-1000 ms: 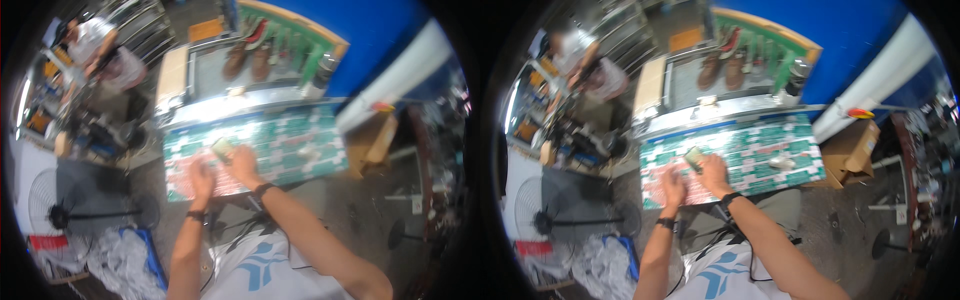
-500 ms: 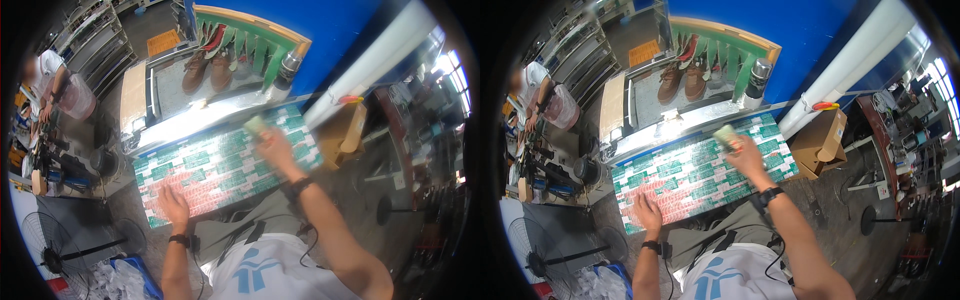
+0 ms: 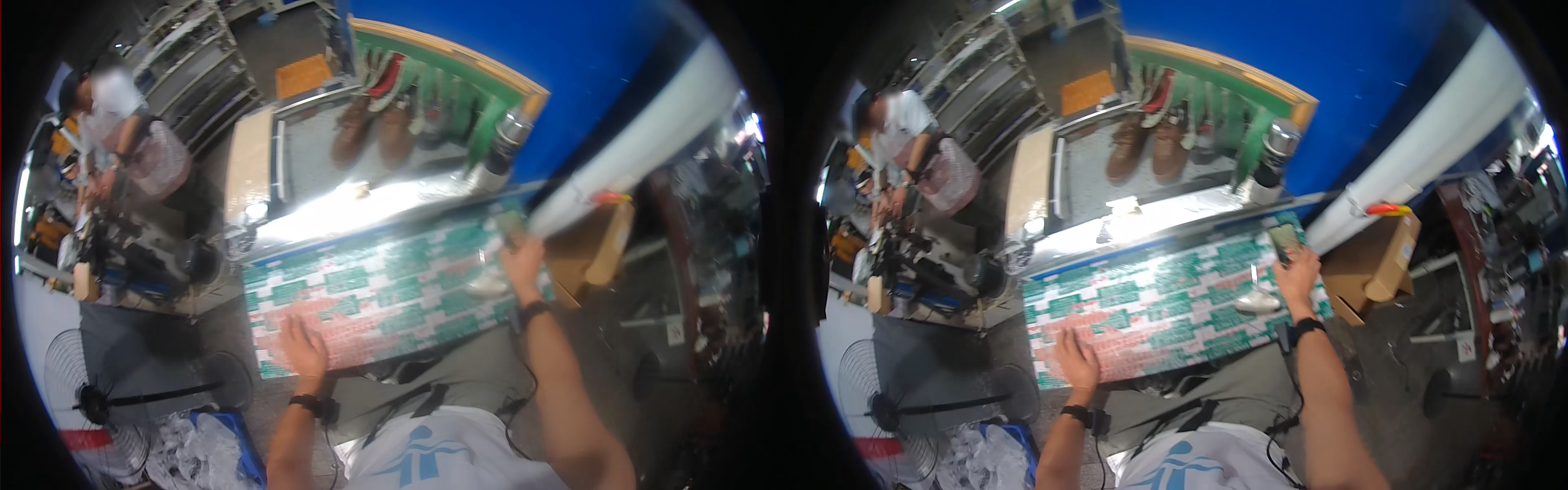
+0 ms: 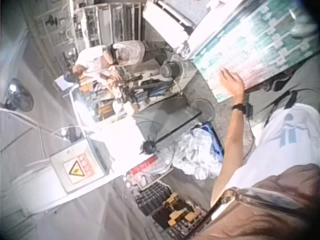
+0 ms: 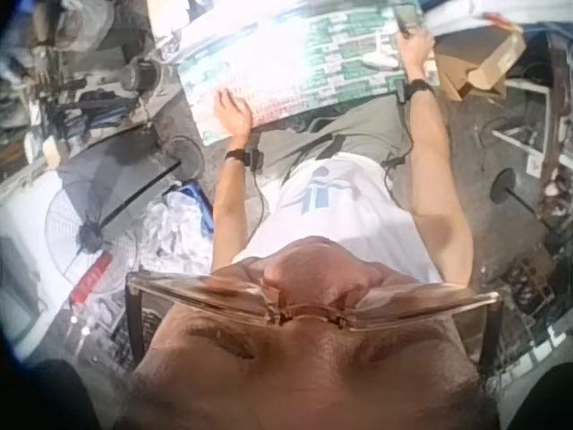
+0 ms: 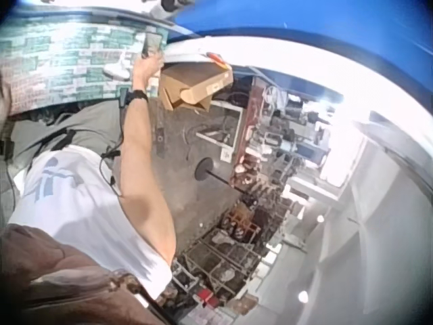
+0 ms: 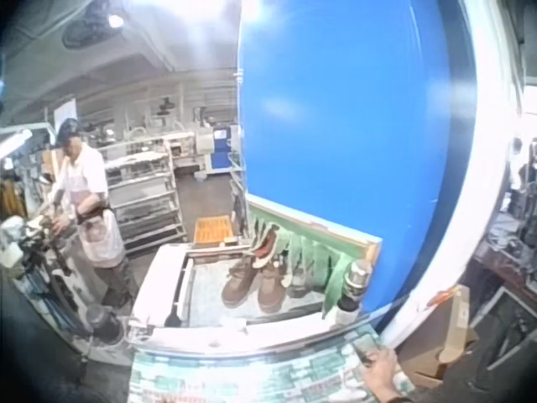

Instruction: Cleaning and inspecting shoe uppers and soles before further assembly.

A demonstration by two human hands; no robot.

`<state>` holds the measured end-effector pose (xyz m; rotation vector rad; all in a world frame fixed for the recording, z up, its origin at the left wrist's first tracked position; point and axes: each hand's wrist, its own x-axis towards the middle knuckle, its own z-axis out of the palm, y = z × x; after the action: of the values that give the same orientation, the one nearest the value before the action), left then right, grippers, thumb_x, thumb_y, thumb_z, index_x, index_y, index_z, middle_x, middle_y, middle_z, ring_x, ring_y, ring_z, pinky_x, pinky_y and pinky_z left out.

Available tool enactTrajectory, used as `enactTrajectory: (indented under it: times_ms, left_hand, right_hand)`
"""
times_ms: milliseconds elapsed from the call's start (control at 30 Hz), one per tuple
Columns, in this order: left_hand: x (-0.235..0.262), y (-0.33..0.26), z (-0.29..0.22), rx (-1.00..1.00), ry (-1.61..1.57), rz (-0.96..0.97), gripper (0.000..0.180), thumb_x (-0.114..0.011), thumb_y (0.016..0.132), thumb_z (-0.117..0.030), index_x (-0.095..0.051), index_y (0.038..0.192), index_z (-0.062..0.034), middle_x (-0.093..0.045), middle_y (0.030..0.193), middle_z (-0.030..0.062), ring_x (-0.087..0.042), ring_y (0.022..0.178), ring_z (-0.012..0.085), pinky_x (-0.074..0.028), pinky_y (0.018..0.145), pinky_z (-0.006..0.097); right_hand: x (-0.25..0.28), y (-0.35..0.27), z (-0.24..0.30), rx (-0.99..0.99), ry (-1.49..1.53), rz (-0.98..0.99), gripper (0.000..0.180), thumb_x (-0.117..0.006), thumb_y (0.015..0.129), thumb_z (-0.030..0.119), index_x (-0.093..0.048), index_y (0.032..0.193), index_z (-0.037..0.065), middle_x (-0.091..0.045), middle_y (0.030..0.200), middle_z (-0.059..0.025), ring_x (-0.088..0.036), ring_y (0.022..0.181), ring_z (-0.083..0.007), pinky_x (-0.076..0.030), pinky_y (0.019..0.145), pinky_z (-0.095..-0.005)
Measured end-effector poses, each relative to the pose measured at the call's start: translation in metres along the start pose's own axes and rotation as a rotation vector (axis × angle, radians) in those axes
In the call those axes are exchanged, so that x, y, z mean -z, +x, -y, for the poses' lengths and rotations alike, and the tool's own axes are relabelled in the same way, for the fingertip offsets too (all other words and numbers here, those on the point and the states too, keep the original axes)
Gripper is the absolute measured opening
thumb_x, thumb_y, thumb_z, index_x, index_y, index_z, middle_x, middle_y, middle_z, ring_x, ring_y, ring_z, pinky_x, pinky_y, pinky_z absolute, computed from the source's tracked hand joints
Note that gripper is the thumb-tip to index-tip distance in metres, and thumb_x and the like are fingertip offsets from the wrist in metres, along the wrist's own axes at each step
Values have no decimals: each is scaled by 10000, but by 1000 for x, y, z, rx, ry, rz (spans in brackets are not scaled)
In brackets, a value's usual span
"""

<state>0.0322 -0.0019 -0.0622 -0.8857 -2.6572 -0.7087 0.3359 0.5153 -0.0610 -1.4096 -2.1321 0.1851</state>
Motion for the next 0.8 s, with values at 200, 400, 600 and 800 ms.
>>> enactTrajectory:
  times_ms: [200,400,600,800]
  left_hand:
    - [28,43,-31,17,-232,139,509,-675,966,-70,-620,1463,24,-553,1556,321,-489,1469,525,-366,1255,592]
    - [27,241,-139,-333,-460,36,481,-687,962,-65,-657,1441,-22,-627,1505,255,-549,1464,447,-398,1253,528]
    - [-112,452,-193,12,-395,523,703,-875,920,-360,-619,1459,11,-745,1342,242,-702,1281,396,-549,1100,483]
    - [-219,546,-139,-195,-681,648,611,-911,910,-117,-594,1423,-22,-745,1259,108,-727,1091,209,-605,958,383]
  right_hand:
    - [8,9,42,15,87,-80,808,-820,910,229,-479,1573,-84,-568,1470,-312,-512,1389,-509,-390,1217,-588]
    - [59,-56,86,323,210,322,621,-811,904,208,-637,1459,-8,-568,1484,-266,-540,1376,-460,-420,1181,-578]
    - [46,-110,69,387,72,282,553,-836,836,231,-703,1347,70,-629,1431,-179,-620,1282,-388,-491,1077,-559]
    - [50,-93,77,290,125,360,581,-855,735,266,-749,1298,167,-673,1404,-75,-654,1212,-327,-522,1014,-501]
